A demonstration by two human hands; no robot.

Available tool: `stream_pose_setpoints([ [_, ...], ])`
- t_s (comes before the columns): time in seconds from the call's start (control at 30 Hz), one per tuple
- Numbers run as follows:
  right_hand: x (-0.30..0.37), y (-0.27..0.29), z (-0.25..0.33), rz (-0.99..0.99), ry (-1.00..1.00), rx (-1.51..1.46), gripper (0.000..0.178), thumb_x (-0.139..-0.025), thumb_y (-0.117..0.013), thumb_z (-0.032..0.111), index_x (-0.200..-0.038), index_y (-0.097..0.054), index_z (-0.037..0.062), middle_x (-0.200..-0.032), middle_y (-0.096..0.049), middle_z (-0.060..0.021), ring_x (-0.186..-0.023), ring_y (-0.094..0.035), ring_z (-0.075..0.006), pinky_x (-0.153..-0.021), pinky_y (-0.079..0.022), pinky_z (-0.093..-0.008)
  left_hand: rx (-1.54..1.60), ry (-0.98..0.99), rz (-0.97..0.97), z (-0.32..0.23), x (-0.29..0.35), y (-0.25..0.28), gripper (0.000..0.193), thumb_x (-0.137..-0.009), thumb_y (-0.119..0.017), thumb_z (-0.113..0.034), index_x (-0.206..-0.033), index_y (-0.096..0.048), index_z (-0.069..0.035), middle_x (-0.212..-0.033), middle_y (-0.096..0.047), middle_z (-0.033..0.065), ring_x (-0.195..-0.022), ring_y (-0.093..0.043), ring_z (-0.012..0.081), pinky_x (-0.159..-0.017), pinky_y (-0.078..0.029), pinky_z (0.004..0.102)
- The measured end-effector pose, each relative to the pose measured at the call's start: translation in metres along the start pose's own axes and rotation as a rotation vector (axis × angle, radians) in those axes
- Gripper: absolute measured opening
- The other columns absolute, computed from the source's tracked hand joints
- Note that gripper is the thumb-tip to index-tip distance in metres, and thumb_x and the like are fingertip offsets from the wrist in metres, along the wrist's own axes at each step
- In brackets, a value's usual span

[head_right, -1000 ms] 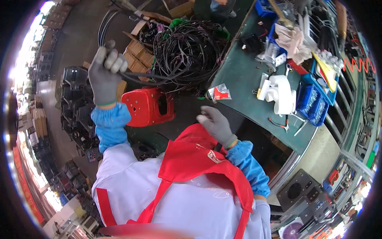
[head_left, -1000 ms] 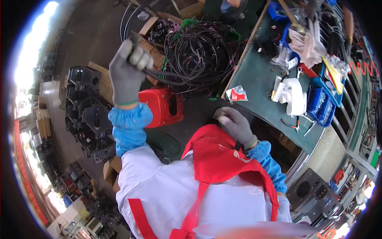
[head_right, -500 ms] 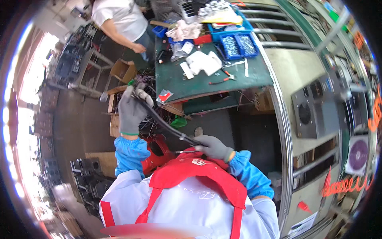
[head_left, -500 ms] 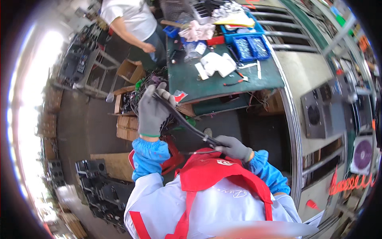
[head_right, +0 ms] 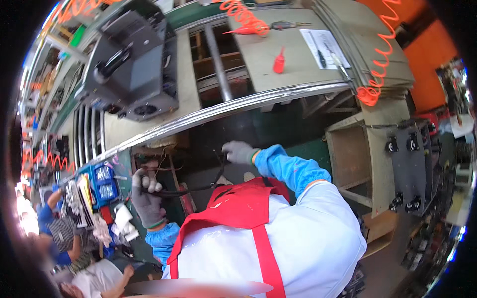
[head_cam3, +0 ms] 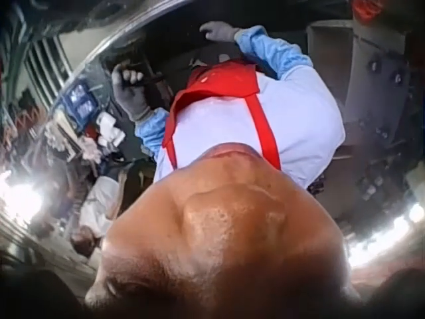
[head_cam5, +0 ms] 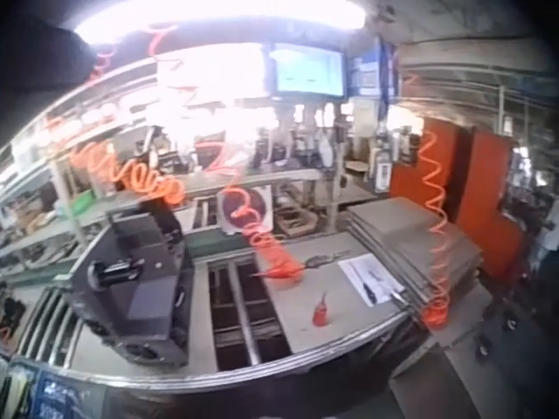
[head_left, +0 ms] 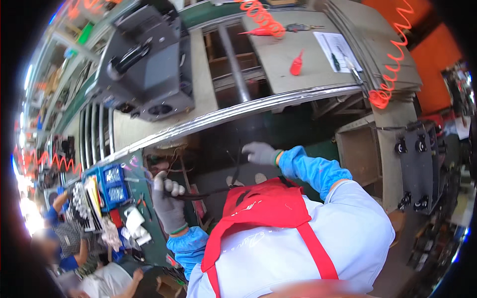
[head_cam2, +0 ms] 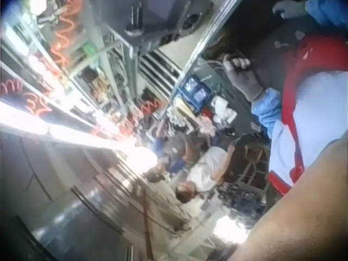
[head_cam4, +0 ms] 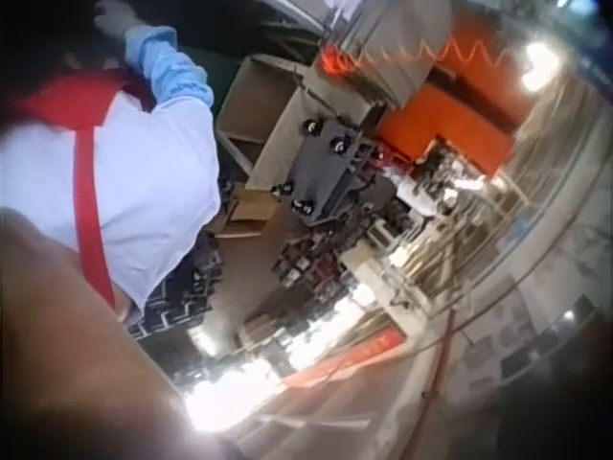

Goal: The person assembles an electronic component box by connecting internal wiring, then attaches adhesive labels to the box. The assembly involves using a pneumatic screwdriver and a manual oil dispenser.

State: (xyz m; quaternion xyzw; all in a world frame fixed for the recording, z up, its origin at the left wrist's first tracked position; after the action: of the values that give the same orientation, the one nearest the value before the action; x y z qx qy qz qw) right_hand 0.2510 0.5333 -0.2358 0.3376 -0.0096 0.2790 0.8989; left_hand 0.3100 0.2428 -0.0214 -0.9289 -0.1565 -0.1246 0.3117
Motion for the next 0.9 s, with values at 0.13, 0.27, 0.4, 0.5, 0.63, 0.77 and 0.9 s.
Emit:
stream_pose_setpoints([
  [0.13, -0.009, 0.144, -0.055, -0.488, -0.233, -0.010, 0.034, -0.087, -0.054, 0.022, -0.113, -0.066, 0.0051, -0.111, -0.067, -0.0190, -0.106, -0.063, -0.0368, -0.094, -0.050, -0.0438, -0.283, 0.126, 0.146, 0.044, -0.036, -0.057, 0.032, -0.097, -0.055, -0.025, -0.116, -0.058, 0.000, -0.068, -0.039, -0.0029, -0.056, -0.038, 0.0078, -0.053, -0.037, 0.0262],
  [0.27, -0.055, 0.234, -0.044, -0.613, -0.218, 0.026, 0.033, -0.088, -0.054, 0.026, -0.112, -0.067, 0.0063, -0.112, -0.067, -0.0194, -0.108, -0.062, -0.0370, -0.095, -0.049, -0.0443, -0.395, 0.214, 0.188, 0.062, -0.093, -0.083, 0.032, -0.095, -0.056, -0.023, -0.115, -0.058, 0.002, -0.064, -0.039, -0.0026, -0.052, -0.037, 0.0068, -0.049, -0.033, 0.0229],
  [0.4, -0.159, 0.279, -0.017, -0.532, -0.231, 0.204, 0.033, -0.089, -0.053, 0.027, -0.112, -0.064, 0.0063, -0.117, -0.064, -0.0204, -0.111, -0.060, -0.0386, -0.096, -0.048, -0.0469, -0.470, 0.262, 0.204, 0.081, -0.142, -0.099, 0.026, -0.094, -0.060, -0.025, -0.105, -0.063, -0.002, -0.064, -0.047, -0.0026, -0.052, -0.043, 0.0071, -0.049, -0.038, 0.0242],
  [0.5, -0.244, 0.325, -0.020, -0.492, -0.355, 0.300, 0.037, -0.089, -0.053, 0.027, -0.118, -0.060, 0.0051, -0.114, -0.064, -0.0229, -0.114, -0.059, -0.0417, -0.098, -0.047, -0.0487, -0.468, 0.322, 0.184, 0.088, -0.171, -0.118, 0.024, -0.094, -0.060, -0.023, -0.104, -0.064, -0.002, -0.066, -0.049, -0.0025, -0.053, -0.044, 0.0073, -0.049, -0.038, 0.0231],
  [0.63, -0.344, 0.399, -0.028, -0.715, -0.473, 0.289, 0.038, -0.085, -0.058, 0.032, -0.112, -0.063, 0.0054, -0.112, -0.065, -0.0246, -0.106, -0.062, -0.0424, -0.090, -0.049, -0.0501, -0.491, 0.404, 0.130, 0.093, -0.205, -0.118, 0.021, -0.092, -0.061, -0.020, -0.104, -0.065, -0.003, -0.066, -0.049, -0.0021, -0.054, -0.045, 0.0071, -0.049, -0.037, 0.0227],
  [0.77, -0.436, 0.443, -0.076, -0.777, -0.429, 0.602, 0.037, -0.086, -0.059, 0.036, -0.106, -0.062, 0.0043, -0.094, -0.068, -0.0196, -0.096, -0.064, -0.0370, -0.084, -0.049, -0.0528, -0.549, 0.454, 0.034, 0.086, -0.211, -0.107, 0.021, -0.092, -0.060, -0.018, -0.105, -0.065, -0.002, -0.067, -0.051, -0.0011, -0.055, -0.046, 0.0070, -0.050, -0.037, 0.0230],
  [0.9, -0.556, 0.368, 0.034, -0.674, -0.042, 0.353, 0.038, -0.086, -0.060, 0.036, -0.106, -0.062, 0.0042, -0.092, -0.068, -0.0186, -0.093, -0.064, -0.0360, -0.082, -0.049, -0.0527, -0.498, 0.442, -0.149, 0.090, -0.197, -0.099, 0.019, -0.090, -0.063, -0.017, -0.104, -0.064, -0.004, -0.068, -0.054, -0.0003, -0.053, -0.047, 0.0070, -0.049, -0.039, 0.0226],
])
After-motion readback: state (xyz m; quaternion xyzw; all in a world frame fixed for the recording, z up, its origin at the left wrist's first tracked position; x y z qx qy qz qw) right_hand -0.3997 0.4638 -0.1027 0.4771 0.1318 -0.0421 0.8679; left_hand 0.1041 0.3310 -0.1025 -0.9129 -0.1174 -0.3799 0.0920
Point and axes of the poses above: each hand's wrist, its own x-axis away from the middle knuckle, its own y-axis out of the back of the hand, z = x × y, the point moved 6 cm from there along -x, towards the middle knuckle
